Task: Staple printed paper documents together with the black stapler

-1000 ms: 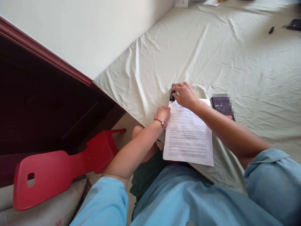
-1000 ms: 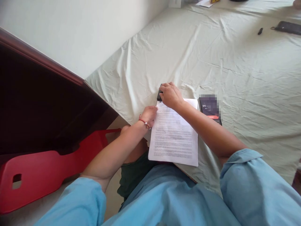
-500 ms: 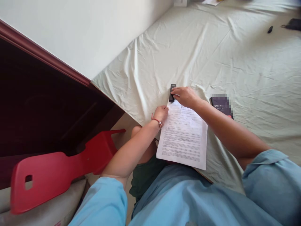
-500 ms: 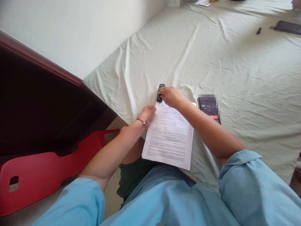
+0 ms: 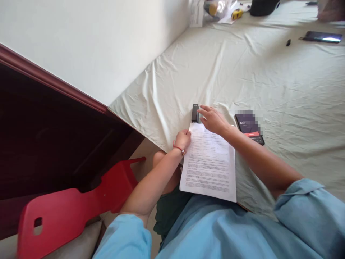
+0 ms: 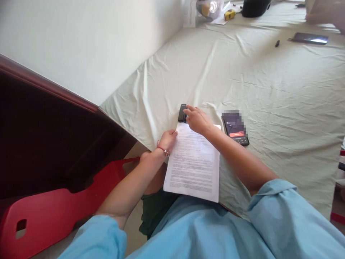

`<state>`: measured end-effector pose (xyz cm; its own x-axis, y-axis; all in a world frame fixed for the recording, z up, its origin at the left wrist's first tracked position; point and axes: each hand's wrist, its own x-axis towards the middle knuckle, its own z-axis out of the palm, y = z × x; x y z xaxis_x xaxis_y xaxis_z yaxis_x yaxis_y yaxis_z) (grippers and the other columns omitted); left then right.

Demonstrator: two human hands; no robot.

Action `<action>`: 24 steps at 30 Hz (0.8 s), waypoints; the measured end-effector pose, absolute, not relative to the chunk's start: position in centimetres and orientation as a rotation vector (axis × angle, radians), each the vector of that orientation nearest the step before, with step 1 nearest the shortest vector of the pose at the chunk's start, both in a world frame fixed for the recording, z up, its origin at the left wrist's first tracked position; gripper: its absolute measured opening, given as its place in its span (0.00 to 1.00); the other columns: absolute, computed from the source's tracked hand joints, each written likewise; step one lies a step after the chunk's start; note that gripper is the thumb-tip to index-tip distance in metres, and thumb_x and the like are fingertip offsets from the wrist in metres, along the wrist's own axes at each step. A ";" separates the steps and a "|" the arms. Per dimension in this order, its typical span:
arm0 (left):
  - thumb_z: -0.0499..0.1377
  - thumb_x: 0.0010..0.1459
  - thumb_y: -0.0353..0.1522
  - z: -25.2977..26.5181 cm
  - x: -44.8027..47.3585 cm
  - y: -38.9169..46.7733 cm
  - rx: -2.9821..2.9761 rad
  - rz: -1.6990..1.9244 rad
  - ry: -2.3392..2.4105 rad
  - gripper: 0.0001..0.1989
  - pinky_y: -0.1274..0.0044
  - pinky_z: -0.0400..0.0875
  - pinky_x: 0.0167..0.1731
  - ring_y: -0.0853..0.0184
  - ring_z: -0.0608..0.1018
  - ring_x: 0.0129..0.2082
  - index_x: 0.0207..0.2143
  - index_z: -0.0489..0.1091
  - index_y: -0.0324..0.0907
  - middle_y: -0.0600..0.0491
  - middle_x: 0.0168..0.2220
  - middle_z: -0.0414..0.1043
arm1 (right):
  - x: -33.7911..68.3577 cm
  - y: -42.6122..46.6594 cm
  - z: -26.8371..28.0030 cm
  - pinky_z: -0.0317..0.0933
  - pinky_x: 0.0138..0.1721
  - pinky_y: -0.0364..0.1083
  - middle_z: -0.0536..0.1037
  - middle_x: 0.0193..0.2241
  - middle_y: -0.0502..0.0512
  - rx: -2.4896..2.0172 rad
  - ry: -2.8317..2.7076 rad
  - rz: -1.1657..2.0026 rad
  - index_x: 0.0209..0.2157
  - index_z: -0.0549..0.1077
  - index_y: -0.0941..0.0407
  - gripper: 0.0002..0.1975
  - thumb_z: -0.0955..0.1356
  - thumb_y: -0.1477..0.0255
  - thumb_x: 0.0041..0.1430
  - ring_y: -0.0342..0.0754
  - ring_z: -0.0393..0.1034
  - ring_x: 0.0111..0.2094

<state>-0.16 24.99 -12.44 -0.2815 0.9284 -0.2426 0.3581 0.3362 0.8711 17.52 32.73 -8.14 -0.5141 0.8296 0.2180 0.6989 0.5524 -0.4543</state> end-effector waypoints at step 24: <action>0.53 0.66 0.46 -15.7 -1.2 20.3 1.016 1.493 1.678 0.17 0.79 0.67 0.35 0.69 0.70 0.32 0.33 0.64 0.42 0.53 0.30 0.68 | 24.5 22.3 -12.7 0.71 0.39 0.54 0.82 0.33 0.56 -1.516 -1.534 1.072 0.55 0.72 0.57 0.30 0.71 0.52 0.57 0.56 0.77 0.35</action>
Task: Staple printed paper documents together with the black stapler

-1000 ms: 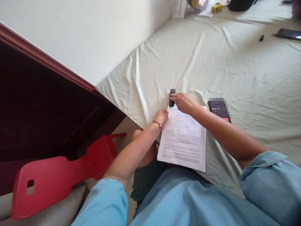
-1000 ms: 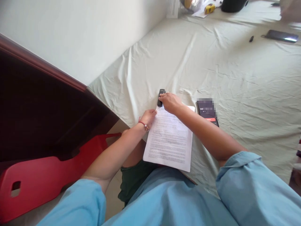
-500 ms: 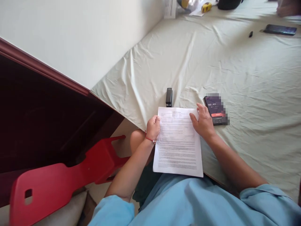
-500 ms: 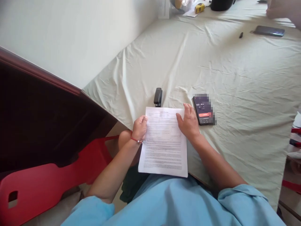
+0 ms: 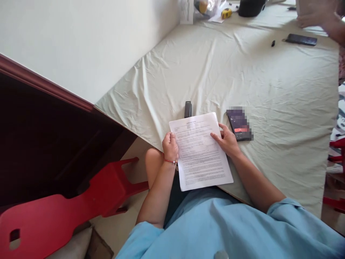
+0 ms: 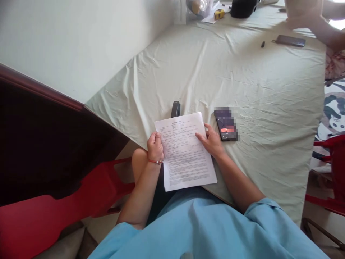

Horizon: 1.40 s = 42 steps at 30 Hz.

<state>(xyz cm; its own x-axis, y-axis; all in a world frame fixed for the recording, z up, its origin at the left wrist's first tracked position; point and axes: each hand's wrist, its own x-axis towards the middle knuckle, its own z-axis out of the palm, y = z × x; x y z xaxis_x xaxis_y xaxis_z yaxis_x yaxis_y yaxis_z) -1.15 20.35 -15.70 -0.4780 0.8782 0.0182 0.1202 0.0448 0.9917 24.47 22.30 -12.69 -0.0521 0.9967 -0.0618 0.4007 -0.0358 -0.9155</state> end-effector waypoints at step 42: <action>0.51 0.69 0.48 -14.4 -1.5 14.5 1.407 1.110 1.924 0.21 0.74 0.68 0.39 0.62 0.75 0.35 0.35 0.70 0.41 0.49 0.34 0.75 | 23.7 21.9 -13.1 0.62 0.35 0.48 0.77 0.28 0.53 -1.512 -1.431 0.812 0.32 0.70 0.53 0.13 0.66 0.59 0.62 0.49 0.70 0.29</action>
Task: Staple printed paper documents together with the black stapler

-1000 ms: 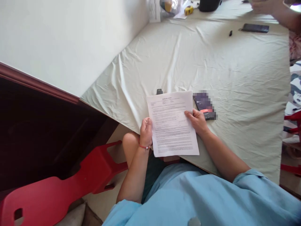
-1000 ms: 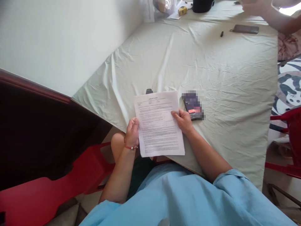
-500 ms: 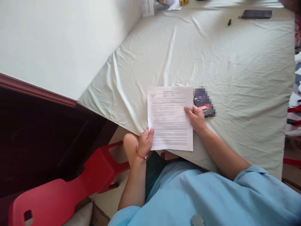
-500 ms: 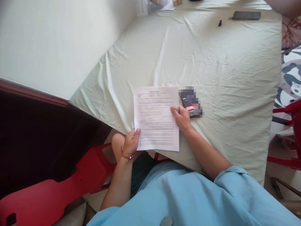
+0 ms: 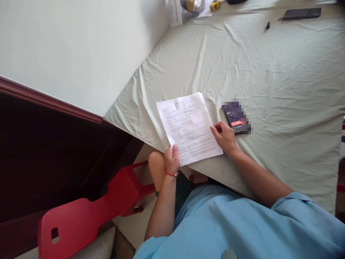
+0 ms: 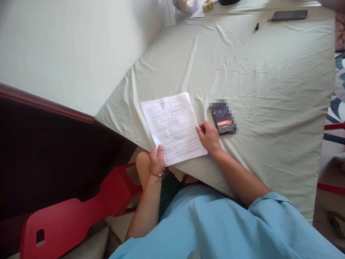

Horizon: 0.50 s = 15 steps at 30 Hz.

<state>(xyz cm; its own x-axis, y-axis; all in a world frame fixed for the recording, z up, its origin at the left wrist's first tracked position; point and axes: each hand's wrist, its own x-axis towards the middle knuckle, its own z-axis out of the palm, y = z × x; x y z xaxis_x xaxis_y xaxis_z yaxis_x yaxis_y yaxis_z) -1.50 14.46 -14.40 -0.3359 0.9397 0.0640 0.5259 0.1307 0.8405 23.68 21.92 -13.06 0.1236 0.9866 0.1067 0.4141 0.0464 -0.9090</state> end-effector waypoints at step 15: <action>0.50 0.67 0.45 -13.6 -1.0 15.0 1.432 1.035 2.006 0.19 0.74 0.62 0.32 0.65 0.69 0.28 0.27 0.62 0.43 0.53 0.25 0.67 | 23.9 22.4 -13.7 0.58 0.34 0.48 0.78 0.27 0.52 -1.664 -1.552 0.791 0.29 0.70 0.52 0.11 0.66 0.62 0.63 0.50 0.70 0.30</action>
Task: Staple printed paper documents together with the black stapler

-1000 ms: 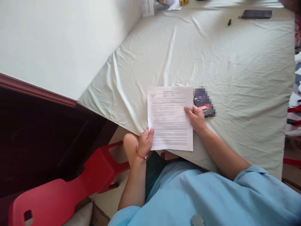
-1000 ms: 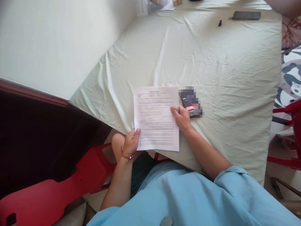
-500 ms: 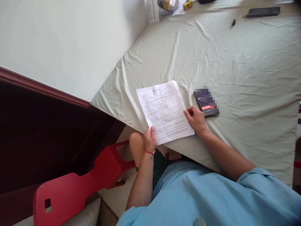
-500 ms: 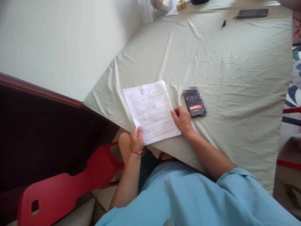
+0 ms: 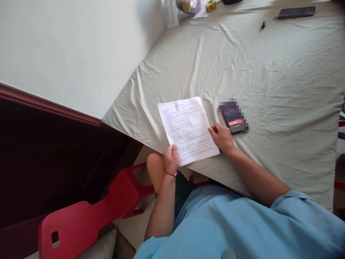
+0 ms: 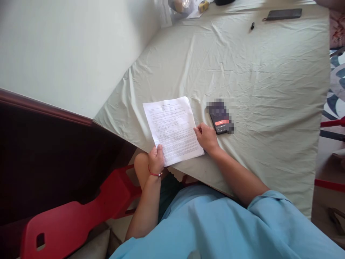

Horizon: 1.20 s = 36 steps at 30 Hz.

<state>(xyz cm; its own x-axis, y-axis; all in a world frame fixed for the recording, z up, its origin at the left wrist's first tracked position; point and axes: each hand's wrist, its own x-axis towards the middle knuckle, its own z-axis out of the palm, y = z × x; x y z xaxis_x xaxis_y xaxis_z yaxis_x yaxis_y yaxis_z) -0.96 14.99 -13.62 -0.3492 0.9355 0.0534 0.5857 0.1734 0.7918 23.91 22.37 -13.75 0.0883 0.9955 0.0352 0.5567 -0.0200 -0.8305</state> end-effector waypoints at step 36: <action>0.46 0.67 0.44 -14.5 -0.5 15.2 1.536 1.103 2.171 0.18 0.73 0.56 0.30 0.65 0.65 0.26 0.26 0.55 0.45 0.52 0.23 0.63 | 23.8 22.4 -13.4 0.56 0.33 0.47 0.76 0.26 0.50 -1.662 -1.554 0.826 0.27 0.69 0.53 0.10 0.70 0.65 0.60 0.48 0.68 0.28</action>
<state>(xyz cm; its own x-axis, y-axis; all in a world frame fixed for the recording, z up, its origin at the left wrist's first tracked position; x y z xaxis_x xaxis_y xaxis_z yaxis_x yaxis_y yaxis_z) -0.53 15.22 -14.47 -0.4060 0.8904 0.2056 0.6913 0.1520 0.7064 23.80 22.40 -13.41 0.0746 0.9971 0.0138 0.5466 -0.0292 -0.8369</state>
